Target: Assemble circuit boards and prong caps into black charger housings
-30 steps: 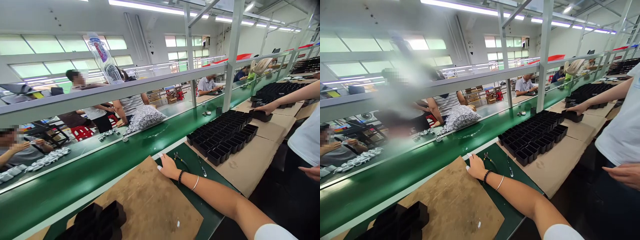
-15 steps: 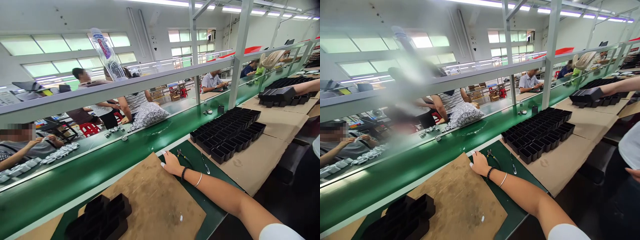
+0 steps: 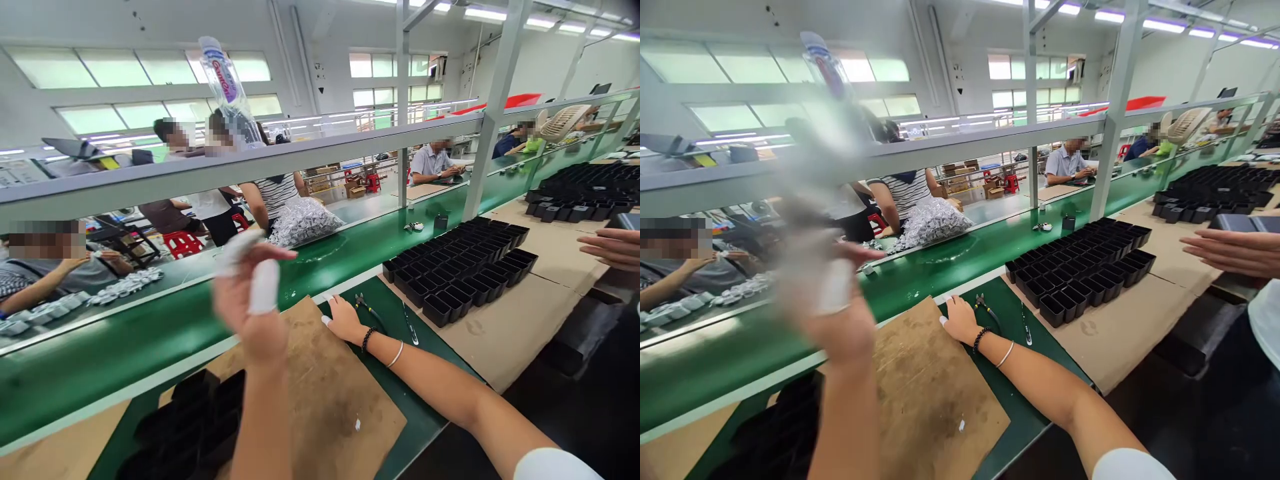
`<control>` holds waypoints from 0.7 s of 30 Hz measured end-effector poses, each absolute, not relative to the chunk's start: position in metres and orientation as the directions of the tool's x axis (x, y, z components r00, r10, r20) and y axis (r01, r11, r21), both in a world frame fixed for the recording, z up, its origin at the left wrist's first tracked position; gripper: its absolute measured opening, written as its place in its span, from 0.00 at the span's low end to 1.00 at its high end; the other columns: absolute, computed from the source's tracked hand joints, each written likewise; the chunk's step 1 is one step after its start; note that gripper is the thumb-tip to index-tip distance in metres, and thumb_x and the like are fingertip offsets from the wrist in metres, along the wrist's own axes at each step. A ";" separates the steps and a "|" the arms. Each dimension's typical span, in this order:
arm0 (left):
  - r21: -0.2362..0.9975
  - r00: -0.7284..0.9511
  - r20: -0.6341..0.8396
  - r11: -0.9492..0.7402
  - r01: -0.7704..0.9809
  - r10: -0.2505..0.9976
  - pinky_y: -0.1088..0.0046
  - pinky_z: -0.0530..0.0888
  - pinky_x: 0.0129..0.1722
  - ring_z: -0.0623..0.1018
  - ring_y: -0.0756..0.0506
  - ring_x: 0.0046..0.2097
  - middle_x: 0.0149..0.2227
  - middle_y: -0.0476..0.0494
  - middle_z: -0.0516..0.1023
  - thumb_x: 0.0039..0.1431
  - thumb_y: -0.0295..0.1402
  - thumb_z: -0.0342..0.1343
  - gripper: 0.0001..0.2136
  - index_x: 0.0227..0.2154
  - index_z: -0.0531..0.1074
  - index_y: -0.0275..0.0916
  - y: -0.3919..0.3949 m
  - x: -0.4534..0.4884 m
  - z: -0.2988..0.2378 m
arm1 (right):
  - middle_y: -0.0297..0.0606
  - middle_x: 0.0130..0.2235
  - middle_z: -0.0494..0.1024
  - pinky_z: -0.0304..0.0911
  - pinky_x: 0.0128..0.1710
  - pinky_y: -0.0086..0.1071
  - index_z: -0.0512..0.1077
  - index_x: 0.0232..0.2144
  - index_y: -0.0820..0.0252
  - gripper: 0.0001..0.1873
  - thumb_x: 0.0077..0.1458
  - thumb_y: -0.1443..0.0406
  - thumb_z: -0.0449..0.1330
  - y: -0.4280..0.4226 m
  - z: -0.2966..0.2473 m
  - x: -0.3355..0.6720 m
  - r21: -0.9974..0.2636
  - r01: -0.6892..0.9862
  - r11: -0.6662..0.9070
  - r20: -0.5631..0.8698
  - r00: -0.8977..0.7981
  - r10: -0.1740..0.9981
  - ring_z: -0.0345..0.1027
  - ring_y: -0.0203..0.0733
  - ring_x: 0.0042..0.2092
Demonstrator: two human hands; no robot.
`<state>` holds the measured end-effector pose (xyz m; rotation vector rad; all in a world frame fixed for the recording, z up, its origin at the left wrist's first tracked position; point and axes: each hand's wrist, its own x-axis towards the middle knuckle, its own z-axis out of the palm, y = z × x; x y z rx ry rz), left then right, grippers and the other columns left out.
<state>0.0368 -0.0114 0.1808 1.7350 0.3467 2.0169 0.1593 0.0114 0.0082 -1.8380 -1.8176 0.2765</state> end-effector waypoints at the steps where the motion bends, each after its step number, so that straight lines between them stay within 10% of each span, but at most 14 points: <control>1: 0.547 -0.014 0.837 -0.837 -0.025 0.547 0.59 0.77 0.54 0.81 0.44 0.48 0.46 0.43 0.80 0.68 0.35 0.54 0.16 0.57 0.71 0.42 -0.001 0.045 0.168 | 0.51 0.60 0.72 0.62 0.61 0.41 0.64 0.62 0.66 0.27 0.62 0.66 0.58 0.012 0.008 0.159 -0.495 0.868 0.046 0.218 0.073 0.973 0.67 0.51 0.61; 3: 0.625 0.166 0.650 -0.646 0.439 0.742 0.59 0.73 0.61 0.78 0.43 0.56 0.53 0.39 0.78 0.69 0.31 0.48 0.17 0.58 0.69 0.41 0.022 0.062 0.133 | 0.52 0.59 0.73 0.63 0.59 0.40 0.67 0.59 0.66 0.24 0.60 0.67 0.58 0.013 0.007 0.160 -0.477 0.878 0.034 0.207 0.075 0.975 0.68 0.51 0.59; 7: 0.608 0.163 0.362 -0.365 0.705 0.918 0.41 0.63 0.66 0.70 0.30 0.66 0.60 0.26 0.74 0.62 0.24 0.56 0.16 0.52 0.74 0.33 0.060 0.077 0.050 | 0.51 0.59 0.73 0.62 0.59 0.38 0.71 0.53 0.66 0.20 0.60 0.73 0.54 0.018 0.005 0.162 -0.443 0.896 0.028 0.197 0.067 0.978 0.68 0.49 0.59; 21: 0.337 0.271 0.169 -0.314 0.888 0.948 0.47 0.57 0.70 0.61 0.36 0.71 0.67 0.34 0.66 0.68 0.33 0.52 0.20 0.61 0.67 0.37 0.085 0.064 -0.010 | 0.48 0.62 0.72 0.62 0.59 0.39 0.72 0.55 0.64 0.22 0.62 0.74 0.49 0.020 0.004 0.161 -0.401 0.915 0.044 0.189 0.035 0.981 0.66 0.49 0.60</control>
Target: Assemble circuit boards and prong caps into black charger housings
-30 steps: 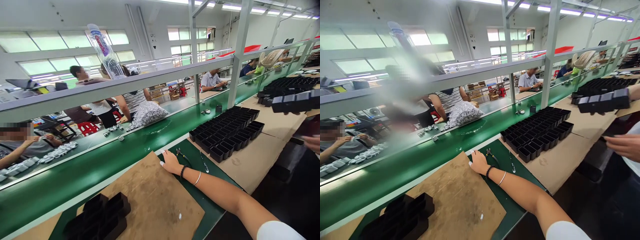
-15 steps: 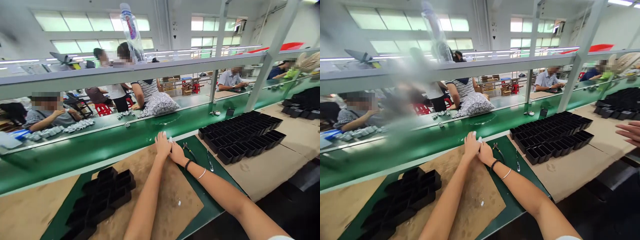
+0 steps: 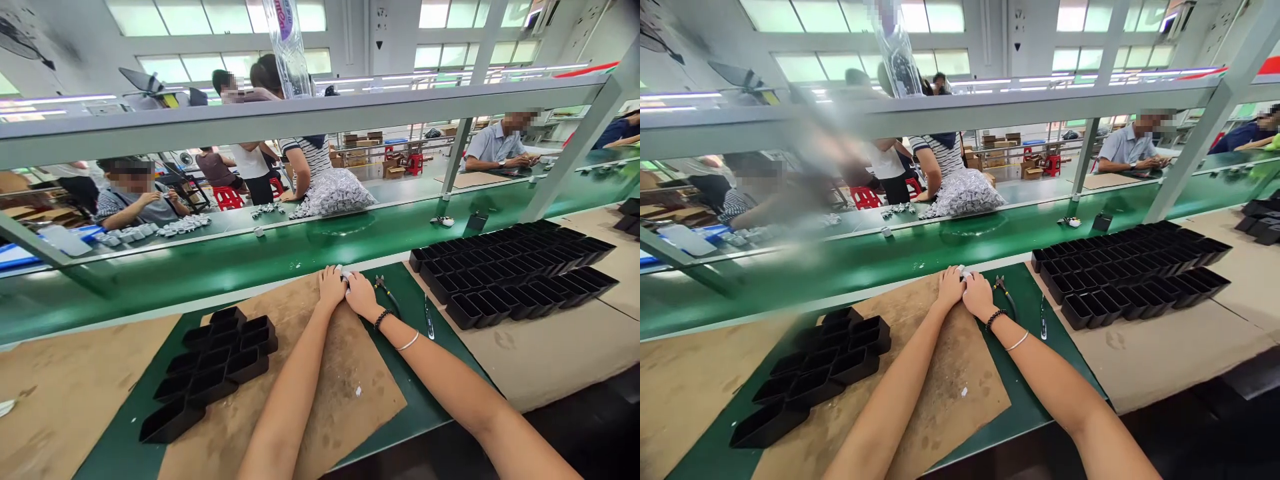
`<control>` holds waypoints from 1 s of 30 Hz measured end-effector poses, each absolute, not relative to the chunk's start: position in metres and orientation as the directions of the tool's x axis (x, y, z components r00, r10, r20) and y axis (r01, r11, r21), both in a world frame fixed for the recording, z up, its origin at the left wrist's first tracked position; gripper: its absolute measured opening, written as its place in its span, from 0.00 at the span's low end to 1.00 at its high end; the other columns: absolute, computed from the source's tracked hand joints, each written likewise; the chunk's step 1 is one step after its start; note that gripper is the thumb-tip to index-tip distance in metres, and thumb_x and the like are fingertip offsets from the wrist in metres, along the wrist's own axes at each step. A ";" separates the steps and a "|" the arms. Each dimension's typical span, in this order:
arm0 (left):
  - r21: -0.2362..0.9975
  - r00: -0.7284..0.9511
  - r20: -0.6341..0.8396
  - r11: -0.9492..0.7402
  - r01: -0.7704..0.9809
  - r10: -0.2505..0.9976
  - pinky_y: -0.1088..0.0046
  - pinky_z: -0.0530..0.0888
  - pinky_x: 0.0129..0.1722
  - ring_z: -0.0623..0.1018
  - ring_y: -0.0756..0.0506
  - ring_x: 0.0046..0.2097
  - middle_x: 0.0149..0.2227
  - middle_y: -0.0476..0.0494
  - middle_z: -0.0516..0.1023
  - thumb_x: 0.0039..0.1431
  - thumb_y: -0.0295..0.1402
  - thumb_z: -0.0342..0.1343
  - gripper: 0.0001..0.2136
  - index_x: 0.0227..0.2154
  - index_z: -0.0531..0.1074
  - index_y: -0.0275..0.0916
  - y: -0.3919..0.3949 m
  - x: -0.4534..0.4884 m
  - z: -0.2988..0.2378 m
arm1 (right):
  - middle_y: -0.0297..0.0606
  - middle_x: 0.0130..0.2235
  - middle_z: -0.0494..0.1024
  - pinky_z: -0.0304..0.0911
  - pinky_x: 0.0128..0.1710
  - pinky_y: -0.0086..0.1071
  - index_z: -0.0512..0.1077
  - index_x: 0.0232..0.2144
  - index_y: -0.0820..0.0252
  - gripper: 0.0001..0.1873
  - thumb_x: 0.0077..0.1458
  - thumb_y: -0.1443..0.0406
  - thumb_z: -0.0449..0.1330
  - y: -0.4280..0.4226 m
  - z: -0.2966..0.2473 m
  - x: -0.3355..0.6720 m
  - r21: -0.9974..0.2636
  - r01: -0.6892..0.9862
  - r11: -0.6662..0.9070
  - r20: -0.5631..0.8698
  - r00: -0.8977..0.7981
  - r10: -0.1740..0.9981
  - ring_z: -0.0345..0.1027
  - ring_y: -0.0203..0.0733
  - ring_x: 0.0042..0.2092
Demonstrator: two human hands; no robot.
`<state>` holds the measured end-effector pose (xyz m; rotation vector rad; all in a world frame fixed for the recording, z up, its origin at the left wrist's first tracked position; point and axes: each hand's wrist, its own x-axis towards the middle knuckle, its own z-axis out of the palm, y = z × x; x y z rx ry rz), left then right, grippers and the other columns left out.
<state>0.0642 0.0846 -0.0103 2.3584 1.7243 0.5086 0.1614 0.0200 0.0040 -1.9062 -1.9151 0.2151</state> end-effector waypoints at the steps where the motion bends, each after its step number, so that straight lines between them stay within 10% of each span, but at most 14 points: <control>1: 0.329 0.273 0.166 -0.314 0.891 0.947 0.49 0.57 0.71 0.61 0.36 0.72 0.68 0.34 0.66 0.68 0.32 0.50 0.21 0.62 0.67 0.37 0.085 0.064 -0.011 | 0.49 0.62 0.72 0.61 0.59 0.39 0.72 0.55 0.64 0.22 0.63 0.74 0.49 0.020 0.004 0.161 -0.401 0.915 0.044 0.187 0.035 0.982 0.66 0.49 0.60; 30: 0.272 0.275 0.121 -0.298 0.915 0.954 0.54 0.52 0.72 0.57 0.37 0.73 0.70 0.35 0.62 0.66 0.31 0.44 0.25 0.66 0.62 0.39 0.085 0.065 -0.012 | 0.51 0.60 0.73 0.60 0.57 0.38 0.70 0.56 0.65 0.22 0.63 0.73 0.48 0.020 0.006 0.162 -0.360 0.932 0.043 0.172 0.021 0.985 0.66 0.50 0.58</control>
